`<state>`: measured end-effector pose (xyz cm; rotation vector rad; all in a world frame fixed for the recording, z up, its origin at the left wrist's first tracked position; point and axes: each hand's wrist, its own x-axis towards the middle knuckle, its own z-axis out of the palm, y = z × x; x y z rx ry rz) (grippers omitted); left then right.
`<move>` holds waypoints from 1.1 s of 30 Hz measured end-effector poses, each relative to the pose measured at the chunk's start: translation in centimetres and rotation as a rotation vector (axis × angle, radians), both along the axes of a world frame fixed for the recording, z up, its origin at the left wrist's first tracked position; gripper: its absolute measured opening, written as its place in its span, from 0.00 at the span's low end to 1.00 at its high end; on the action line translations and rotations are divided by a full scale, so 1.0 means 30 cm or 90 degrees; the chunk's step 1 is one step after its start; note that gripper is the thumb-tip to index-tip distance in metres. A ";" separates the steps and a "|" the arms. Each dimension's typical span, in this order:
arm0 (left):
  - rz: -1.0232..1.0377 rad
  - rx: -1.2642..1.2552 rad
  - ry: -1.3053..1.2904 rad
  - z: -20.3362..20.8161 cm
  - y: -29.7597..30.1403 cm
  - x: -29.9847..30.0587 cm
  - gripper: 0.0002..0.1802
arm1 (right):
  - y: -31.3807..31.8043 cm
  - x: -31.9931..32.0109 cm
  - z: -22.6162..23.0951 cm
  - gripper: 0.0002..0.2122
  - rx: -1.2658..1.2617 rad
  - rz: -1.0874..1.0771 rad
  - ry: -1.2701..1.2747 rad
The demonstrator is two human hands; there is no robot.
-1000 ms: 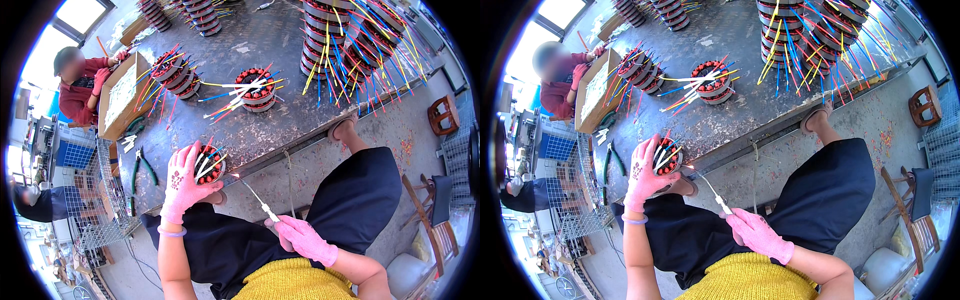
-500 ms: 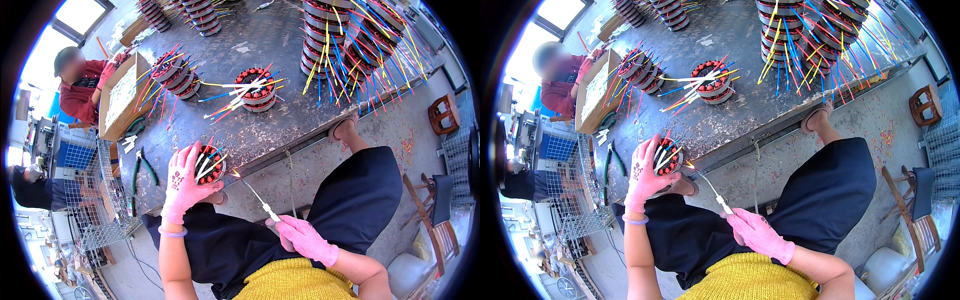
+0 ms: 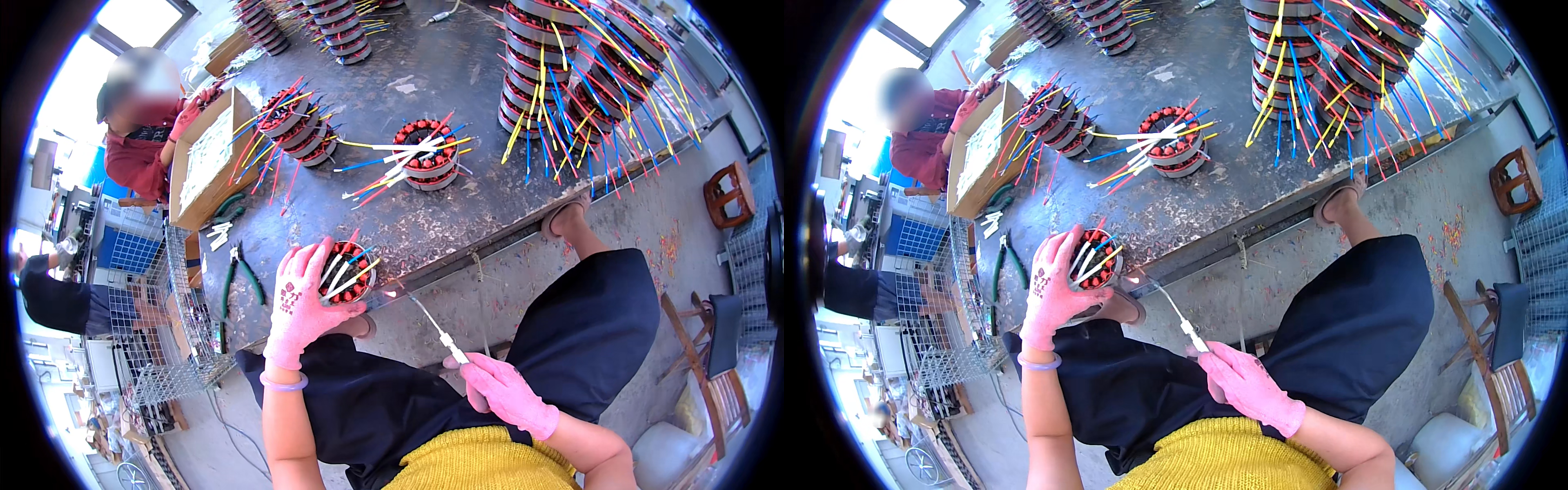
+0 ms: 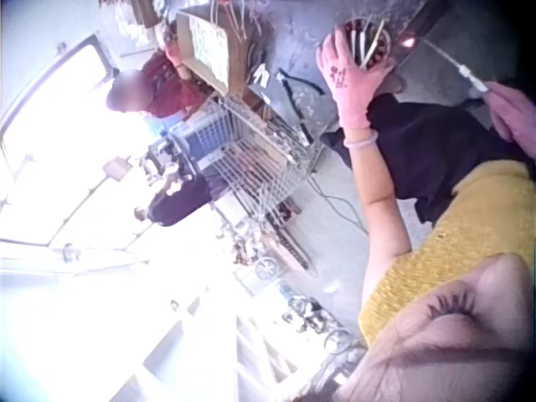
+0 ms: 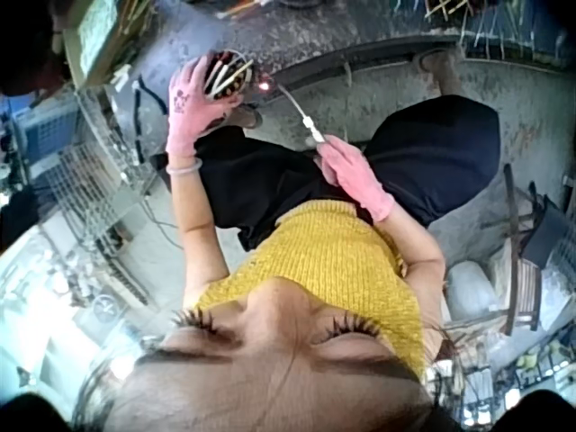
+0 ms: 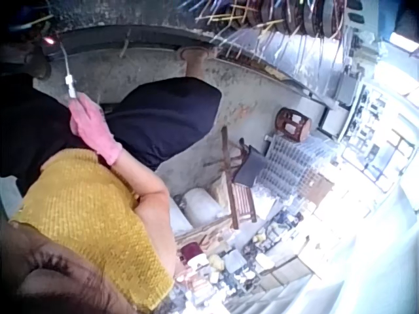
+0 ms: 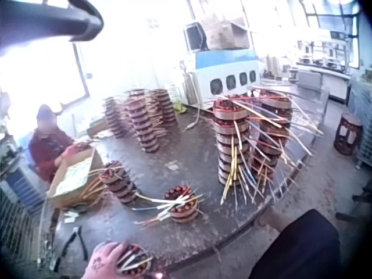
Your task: The person uses a soldering iron to connect wires on a motor stator. They hold the stator with one gloved hand and apply the heated tip to various wire ends while rotating the component on the table.
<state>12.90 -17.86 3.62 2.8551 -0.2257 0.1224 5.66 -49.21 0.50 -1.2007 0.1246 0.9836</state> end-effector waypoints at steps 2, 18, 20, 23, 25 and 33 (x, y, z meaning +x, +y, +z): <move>-0.051 -0.029 0.011 0.004 0.023 0.006 0.53 | -0.008 0.008 0.011 0.15 -0.026 0.002 -0.019; -0.051 -0.045 0.019 -0.003 0.015 0.003 0.52 | 0.003 0.019 -0.008 0.16 0.009 -0.033 0.001; -0.062 -0.045 -0.001 -0.009 0.023 0.006 0.52 | 0.005 0.024 -0.002 0.16 -0.002 -0.021 -0.008; -0.063 -0.046 -0.014 -0.014 0.023 0.005 0.51 | 0.006 0.037 0.017 0.16 -0.023 -0.004 -0.018; -0.057 -0.046 -0.013 -0.018 0.019 0.003 0.52 | 0.010 0.039 0.019 0.16 -0.030 0.000 -0.020; -0.063 -0.045 -0.008 -0.020 0.021 0.011 0.52 | 0.028 0.047 0.010 0.16 -0.021 -0.013 -0.011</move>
